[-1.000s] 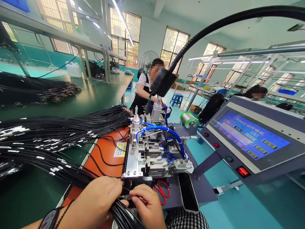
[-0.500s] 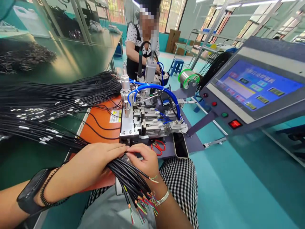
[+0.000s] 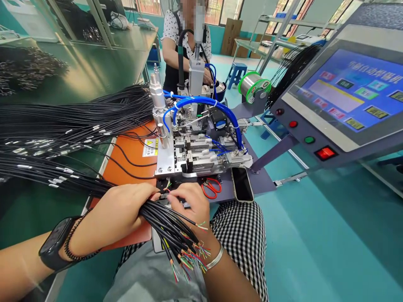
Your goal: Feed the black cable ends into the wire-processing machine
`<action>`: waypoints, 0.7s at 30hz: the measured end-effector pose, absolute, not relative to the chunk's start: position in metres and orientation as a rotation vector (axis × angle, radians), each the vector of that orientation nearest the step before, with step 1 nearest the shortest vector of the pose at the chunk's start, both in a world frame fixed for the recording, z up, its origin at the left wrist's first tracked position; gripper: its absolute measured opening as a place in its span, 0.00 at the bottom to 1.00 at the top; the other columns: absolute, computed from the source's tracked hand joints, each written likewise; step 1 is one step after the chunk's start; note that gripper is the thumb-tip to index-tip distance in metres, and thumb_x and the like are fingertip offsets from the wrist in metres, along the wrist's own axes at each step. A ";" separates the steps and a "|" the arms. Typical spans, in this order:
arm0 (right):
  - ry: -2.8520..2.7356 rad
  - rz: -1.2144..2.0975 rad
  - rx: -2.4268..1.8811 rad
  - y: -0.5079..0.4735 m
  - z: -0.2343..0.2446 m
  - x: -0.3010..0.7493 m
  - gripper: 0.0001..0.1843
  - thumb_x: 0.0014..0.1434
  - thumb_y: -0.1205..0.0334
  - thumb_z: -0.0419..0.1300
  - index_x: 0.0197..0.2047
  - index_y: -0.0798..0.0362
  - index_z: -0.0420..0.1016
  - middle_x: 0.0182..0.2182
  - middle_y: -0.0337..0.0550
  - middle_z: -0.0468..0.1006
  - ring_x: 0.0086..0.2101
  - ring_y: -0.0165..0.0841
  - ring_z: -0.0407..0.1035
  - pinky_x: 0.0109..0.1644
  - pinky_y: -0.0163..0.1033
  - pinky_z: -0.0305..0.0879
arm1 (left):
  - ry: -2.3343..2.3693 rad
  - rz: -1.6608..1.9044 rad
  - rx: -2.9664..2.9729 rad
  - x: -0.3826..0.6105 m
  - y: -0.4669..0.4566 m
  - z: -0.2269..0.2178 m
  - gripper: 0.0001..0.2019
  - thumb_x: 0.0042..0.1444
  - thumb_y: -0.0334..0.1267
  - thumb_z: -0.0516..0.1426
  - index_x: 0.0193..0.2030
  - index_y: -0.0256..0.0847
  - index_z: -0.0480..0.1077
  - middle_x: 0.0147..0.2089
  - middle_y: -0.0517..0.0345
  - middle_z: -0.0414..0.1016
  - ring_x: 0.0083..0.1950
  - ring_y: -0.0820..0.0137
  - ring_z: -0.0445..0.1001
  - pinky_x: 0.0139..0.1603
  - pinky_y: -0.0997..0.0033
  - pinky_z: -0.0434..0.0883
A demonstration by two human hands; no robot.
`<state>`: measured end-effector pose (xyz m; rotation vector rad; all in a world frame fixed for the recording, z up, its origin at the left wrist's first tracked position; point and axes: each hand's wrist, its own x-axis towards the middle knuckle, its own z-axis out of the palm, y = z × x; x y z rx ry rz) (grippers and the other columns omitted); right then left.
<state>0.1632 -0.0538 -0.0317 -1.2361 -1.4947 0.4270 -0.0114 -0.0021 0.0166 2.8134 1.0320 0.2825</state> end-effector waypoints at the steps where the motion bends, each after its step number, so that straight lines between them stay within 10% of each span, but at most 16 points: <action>1: -1.569 0.515 -1.231 -0.054 -0.031 0.163 0.06 0.58 0.64 0.59 0.32 0.48 0.78 0.30 0.40 0.77 0.35 0.33 0.70 0.41 0.40 0.67 | 1.040 0.300 2.834 -0.011 -0.002 0.015 0.06 0.60 0.35 0.48 0.32 0.43 0.60 0.28 0.63 0.68 0.30 0.66 0.69 0.30 0.67 0.59; 21: -1.567 0.585 -1.349 -0.040 -0.020 0.163 0.07 0.59 0.66 0.57 0.30 0.51 0.75 0.30 0.39 0.78 0.35 0.33 0.69 0.44 0.40 0.64 | 0.891 0.214 2.935 -0.014 -0.001 0.006 0.06 0.57 0.28 0.48 0.34 0.42 0.62 0.30 0.61 0.67 0.31 0.65 0.67 0.30 0.65 0.61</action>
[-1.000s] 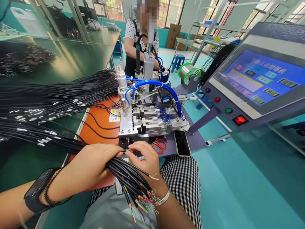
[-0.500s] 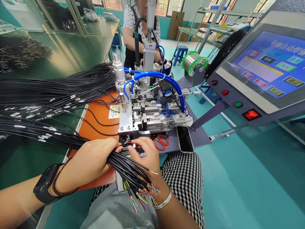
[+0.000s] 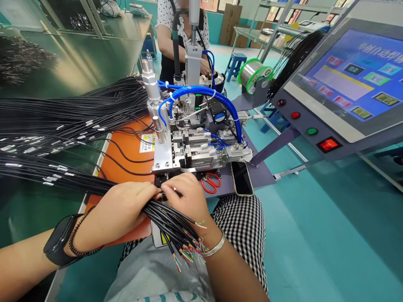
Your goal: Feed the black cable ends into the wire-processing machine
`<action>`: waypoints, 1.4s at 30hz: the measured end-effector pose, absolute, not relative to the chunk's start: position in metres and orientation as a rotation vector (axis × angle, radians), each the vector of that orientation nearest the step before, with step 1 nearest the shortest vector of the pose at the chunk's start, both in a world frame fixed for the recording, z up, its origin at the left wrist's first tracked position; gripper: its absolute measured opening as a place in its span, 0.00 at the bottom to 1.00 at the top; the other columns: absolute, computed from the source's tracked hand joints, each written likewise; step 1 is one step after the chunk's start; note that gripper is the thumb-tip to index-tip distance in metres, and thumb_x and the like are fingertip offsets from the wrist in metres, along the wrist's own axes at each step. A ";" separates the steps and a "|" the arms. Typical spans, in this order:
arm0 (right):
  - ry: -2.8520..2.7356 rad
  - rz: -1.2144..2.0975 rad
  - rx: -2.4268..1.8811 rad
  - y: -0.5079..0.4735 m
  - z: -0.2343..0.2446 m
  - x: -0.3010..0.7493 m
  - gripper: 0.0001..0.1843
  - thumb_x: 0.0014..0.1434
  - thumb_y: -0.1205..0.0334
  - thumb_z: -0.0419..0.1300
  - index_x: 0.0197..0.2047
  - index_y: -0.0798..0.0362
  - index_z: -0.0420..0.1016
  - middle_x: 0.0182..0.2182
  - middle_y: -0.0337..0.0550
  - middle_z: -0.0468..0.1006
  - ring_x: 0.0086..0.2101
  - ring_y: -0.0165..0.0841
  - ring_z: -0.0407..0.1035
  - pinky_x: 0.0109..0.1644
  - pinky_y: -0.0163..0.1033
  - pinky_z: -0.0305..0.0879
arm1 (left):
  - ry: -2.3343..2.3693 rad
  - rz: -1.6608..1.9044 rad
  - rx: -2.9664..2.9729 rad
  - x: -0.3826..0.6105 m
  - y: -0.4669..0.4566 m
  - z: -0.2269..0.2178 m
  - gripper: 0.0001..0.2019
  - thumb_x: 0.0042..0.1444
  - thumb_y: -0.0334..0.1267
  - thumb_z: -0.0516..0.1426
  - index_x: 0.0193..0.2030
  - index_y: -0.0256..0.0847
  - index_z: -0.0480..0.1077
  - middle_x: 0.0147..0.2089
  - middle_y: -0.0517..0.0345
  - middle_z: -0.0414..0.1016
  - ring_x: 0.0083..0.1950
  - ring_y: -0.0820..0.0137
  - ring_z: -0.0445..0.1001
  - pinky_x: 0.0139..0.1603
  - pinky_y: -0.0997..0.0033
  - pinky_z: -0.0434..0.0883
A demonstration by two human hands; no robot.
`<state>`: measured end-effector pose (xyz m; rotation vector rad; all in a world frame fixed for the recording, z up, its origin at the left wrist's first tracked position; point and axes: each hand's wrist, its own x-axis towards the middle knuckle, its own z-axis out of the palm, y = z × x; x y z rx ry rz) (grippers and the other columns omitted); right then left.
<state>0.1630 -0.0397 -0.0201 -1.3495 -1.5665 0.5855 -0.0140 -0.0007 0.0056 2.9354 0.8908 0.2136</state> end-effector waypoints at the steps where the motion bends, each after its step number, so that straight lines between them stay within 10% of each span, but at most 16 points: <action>1: -1.428 0.624 -1.413 -0.039 -0.022 0.164 0.07 0.59 0.64 0.57 0.30 0.51 0.74 0.29 0.39 0.77 0.34 0.33 0.70 0.42 0.39 0.65 | 0.920 0.228 2.911 -0.014 0.000 0.006 0.05 0.57 0.29 0.48 0.35 0.42 0.63 0.30 0.60 0.68 0.32 0.64 0.68 0.31 0.65 0.61; 27: -1.074 1.358 -1.246 -0.040 -0.029 0.172 0.09 0.45 0.61 0.67 0.32 0.53 0.75 0.26 0.36 0.74 0.28 0.29 0.68 0.33 0.35 0.65 | 0.907 0.219 2.857 -0.015 0.002 0.004 0.04 0.56 0.30 0.51 0.35 0.42 0.64 0.31 0.61 0.69 0.33 0.65 0.68 0.32 0.65 0.61; 42: -1.493 0.640 -1.335 -0.045 -0.016 0.171 0.04 0.55 0.67 0.61 0.29 0.50 0.75 0.28 0.39 0.77 0.33 0.32 0.70 0.39 0.39 0.66 | 0.953 0.292 2.843 -0.013 -0.003 0.010 0.05 0.56 0.31 0.50 0.33 0.42 0.64 0.29 0.60 0.70 0.31 0.66 0.68 0.30 0.66 0.60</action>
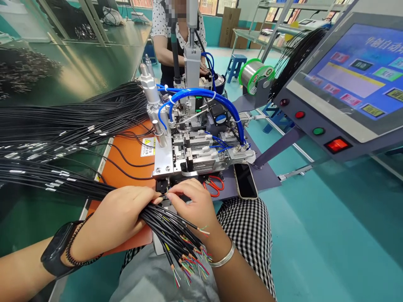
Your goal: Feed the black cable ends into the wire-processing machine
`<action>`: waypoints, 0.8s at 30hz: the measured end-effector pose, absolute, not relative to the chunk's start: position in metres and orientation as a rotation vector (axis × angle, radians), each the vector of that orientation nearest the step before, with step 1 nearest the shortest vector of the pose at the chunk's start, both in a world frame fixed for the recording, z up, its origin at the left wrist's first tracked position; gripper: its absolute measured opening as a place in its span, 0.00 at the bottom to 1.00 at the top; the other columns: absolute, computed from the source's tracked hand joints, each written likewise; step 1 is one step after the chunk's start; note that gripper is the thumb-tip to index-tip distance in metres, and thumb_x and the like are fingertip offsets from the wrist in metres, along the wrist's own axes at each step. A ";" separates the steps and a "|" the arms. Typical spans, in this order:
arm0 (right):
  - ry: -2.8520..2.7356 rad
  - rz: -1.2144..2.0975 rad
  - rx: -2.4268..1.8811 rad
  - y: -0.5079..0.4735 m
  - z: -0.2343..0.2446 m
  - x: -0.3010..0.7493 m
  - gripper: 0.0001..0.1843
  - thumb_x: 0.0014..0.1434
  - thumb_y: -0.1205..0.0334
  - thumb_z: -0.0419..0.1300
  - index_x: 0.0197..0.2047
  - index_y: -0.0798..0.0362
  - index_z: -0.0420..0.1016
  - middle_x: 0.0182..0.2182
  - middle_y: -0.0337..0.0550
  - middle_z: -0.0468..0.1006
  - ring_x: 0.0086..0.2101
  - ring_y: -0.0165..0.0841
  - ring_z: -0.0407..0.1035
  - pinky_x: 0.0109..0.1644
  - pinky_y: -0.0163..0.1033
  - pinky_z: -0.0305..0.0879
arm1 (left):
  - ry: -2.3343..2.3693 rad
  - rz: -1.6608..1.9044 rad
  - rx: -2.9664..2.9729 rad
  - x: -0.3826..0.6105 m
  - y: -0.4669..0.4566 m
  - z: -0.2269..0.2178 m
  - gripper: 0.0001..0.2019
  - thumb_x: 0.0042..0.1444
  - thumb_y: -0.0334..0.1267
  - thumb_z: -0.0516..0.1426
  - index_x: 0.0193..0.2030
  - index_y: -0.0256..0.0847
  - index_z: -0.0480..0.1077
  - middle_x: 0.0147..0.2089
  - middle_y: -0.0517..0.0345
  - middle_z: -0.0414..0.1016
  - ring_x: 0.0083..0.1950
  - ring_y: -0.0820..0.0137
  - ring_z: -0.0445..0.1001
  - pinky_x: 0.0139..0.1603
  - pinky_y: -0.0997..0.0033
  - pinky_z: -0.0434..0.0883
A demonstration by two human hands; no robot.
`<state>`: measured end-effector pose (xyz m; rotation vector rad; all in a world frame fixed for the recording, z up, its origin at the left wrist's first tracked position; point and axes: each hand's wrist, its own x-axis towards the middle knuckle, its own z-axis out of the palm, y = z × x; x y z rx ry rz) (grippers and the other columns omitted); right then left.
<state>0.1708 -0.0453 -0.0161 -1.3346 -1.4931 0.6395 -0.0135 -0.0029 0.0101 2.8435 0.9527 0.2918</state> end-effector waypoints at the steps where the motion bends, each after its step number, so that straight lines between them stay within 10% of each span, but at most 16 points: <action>1: -1.549 0.584 -1.307 -0.044 -0.016 0.172 0.05 0.56 0.67 0.61 0.29 0.50 0.76 0.28 0.39 0.78 0.32 0.32 0.70 0.40 0.39 0.66 | 0.943 0.300 2.857 -0.014 -0.003 0.010 0.05 0.57 0.31 0.50 0.33 0.41 0.64 0.29 0.60 0.69 0.31 0.66 0.67 0.30 0.66 0.60; 14: -1.167 0.884 -1.289 -0.038 -0.016 0.152 0.05 0.55 0.64 0.57 0.28 0.52 0.70 0.25 0.38 0.72 0.28 0.30 0.68 0.32 0.34 0.66 | 0.931 0.626 2.849 -0.015 -0.006 0.004 0.06 0.58 0.32 0.49 0.34 0.40 0.67 0.28 0.59 0.71 0.29 0.68 0.68 0.29 0.67 0.62; 24: -0.958 0.863 -1.292 -0.043 -0.027 0.150 0.04 0.54 0.62 0.60 0.29 0.51 0.72 0.26 0.37 0.75 0.29 0.30 0.70 0.34 0.34 0.69 | 0.871 0.515 2.846 -0.011 -0.014 -0.001 0.27 0.52 0.28 0.51 0.61 0.36 0.58 0.51 0.50 0.72 0.46 0.63 0.72 0.40 0.63 0.70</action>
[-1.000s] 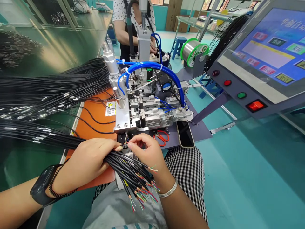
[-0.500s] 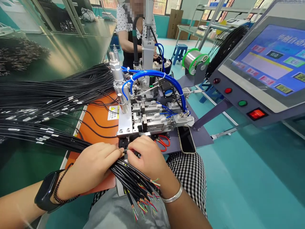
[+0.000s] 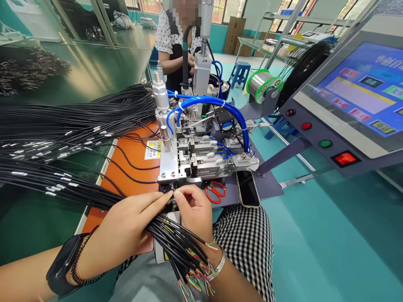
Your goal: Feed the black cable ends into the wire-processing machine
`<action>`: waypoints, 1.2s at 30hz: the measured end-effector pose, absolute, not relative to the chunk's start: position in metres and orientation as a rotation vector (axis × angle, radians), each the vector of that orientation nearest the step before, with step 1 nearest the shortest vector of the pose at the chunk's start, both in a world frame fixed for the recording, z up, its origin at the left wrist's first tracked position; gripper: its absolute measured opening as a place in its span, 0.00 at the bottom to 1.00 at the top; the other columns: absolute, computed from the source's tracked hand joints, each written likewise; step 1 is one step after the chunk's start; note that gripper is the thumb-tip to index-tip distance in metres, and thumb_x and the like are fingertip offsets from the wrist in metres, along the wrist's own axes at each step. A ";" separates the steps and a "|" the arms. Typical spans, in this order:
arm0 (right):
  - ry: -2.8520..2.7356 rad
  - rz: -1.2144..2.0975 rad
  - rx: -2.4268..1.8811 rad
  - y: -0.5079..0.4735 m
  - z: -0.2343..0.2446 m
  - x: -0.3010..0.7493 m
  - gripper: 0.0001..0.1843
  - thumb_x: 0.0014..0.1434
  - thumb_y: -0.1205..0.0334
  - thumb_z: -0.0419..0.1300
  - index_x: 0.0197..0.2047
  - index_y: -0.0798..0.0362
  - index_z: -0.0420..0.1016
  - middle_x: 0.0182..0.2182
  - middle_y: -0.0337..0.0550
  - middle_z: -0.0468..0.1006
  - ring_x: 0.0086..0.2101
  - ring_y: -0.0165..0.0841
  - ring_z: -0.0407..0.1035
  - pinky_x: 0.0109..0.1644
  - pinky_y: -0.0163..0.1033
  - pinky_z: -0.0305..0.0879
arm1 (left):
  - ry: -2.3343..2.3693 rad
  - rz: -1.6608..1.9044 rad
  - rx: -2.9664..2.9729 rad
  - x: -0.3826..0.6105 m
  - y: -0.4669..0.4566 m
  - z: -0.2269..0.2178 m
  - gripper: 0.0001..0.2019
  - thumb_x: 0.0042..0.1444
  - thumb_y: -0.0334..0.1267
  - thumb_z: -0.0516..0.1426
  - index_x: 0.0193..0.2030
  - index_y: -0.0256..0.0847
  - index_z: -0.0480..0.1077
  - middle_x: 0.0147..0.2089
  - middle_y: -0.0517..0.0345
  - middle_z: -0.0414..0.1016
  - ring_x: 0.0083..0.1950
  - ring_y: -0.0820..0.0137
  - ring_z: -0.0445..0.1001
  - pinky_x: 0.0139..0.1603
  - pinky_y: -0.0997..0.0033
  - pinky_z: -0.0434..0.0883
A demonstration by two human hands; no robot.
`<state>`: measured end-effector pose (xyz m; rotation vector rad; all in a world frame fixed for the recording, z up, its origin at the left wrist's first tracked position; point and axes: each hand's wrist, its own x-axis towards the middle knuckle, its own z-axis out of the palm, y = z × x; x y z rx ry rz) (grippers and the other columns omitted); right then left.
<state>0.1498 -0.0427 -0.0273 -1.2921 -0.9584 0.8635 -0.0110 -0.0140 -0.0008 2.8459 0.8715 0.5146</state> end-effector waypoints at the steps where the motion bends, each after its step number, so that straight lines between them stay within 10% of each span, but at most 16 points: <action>1: -0.959 0.860 -1.304 -0.043 -0.028 0.151 0.04 0.54 0.62 0.60 0.29 0.51 0.72 0.26 0.37 0.75 0.29 0.30 0.70 0.34 0.34 0.69 | 0.886 0.499 2.852 -0.012 -0.013 -0.001 0.28 0.51 0.27 0.51 0.62 0.37 0.58 0.53 0.50 0.71 0.47 0.62 0.71 0.42 0.63 0.70; 12: -1.120 1.178 -1.571 -0.039 -0.034 0.178 0.08 0.54 0.58 0.60 0.28 0.53 0.70 0.25 0.36 0.71 0.28 0.30 0.65 0.32 0.35 0.61 | 0.826 0.340 2.956 -0.017 0.012 -0.004 0.24 0.58 0.25 0.48 0.59 0.52 0.61 0.42 0.56 0.70 0.39 0.66 0.69 0.35 0.66 0.66; 36: -1.151 1.415 -1.492 -0.035 -0.049 0.188 0.06 0.56 0.62 0.56 0.28 0.52 0.66 0.24 0.33 0.65 0.26 0.27 0.60 0.31 0.33 0.56 | 0.761 0.161 2.948 -0.017 0.019 -0.003 0.19 0.60 0.31 0.50 0.57 0.52 0.63 0.41 0.59 0.70 0.41 0.66 0.66 0.38 0.65 0.63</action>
